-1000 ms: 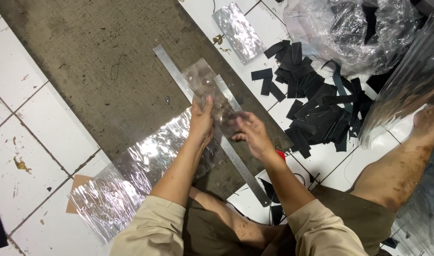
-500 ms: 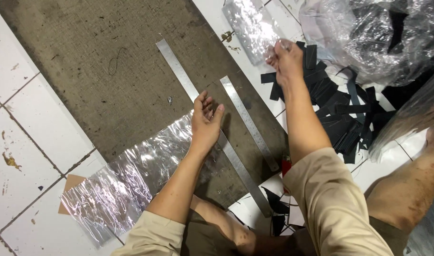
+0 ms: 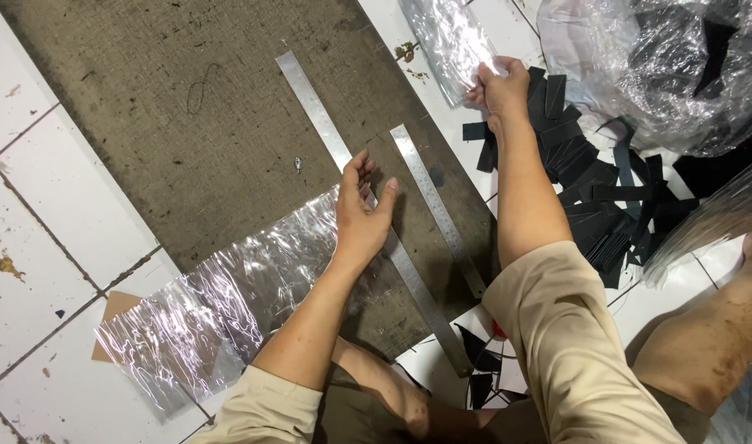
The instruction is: Measuring and cutting plastic sheets and organizing leather strips on a workshop floor
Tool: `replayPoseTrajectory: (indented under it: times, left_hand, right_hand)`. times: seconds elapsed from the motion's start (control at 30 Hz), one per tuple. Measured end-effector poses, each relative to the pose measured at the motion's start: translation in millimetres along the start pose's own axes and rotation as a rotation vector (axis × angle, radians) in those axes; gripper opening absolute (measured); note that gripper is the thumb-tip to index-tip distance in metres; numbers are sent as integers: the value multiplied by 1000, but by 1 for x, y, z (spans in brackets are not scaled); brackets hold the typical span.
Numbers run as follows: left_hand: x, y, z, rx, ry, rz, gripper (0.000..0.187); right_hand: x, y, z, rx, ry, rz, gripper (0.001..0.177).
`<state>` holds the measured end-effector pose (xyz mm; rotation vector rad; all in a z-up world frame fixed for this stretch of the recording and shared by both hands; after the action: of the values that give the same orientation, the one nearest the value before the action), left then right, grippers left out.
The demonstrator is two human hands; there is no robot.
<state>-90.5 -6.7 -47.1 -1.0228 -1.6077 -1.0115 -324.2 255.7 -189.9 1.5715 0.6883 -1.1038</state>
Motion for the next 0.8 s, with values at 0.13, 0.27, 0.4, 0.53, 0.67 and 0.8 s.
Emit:
replayPoseTrajectory:
  times: [0.13,0.27,0.4,0.53,0.67,0.8]
  left_hand:
    - [1,0,-2,1,-17,4,62]
    - [-1,0,0,-43,-33,-47,64]
    - [0,-1,1,-55,-50,-49,64]
    - [-2,1,4,-81,-81,-124,64]
    - [2,1,3,-87,-107,-93,64]
    - [0,0,2,-84,-98,-99,64]
  right_hand:
    - [-6,5,1,-23,114,-16,43]
    - [-16,18,2,-11,207,-14,37]
    - [-7,-34,-15,191,992,-369,48]
    - [-43,8,26,237,1181,-554,60]
    - [-16,5,66,-59,1409,-543,125]
    - [-3,-13,66,-122,1402,-589,116]
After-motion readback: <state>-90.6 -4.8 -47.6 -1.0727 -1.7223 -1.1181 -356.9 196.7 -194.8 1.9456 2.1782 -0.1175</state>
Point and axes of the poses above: each hand's wrist, its own y-axis away from the middle knuckle, its own z-axis out of the palm, x = y × z, the point moved 9 cm from there along -y, towards the middle knuckle, and after that the axes turned 4 degrees about x, right-handed, at the moved point
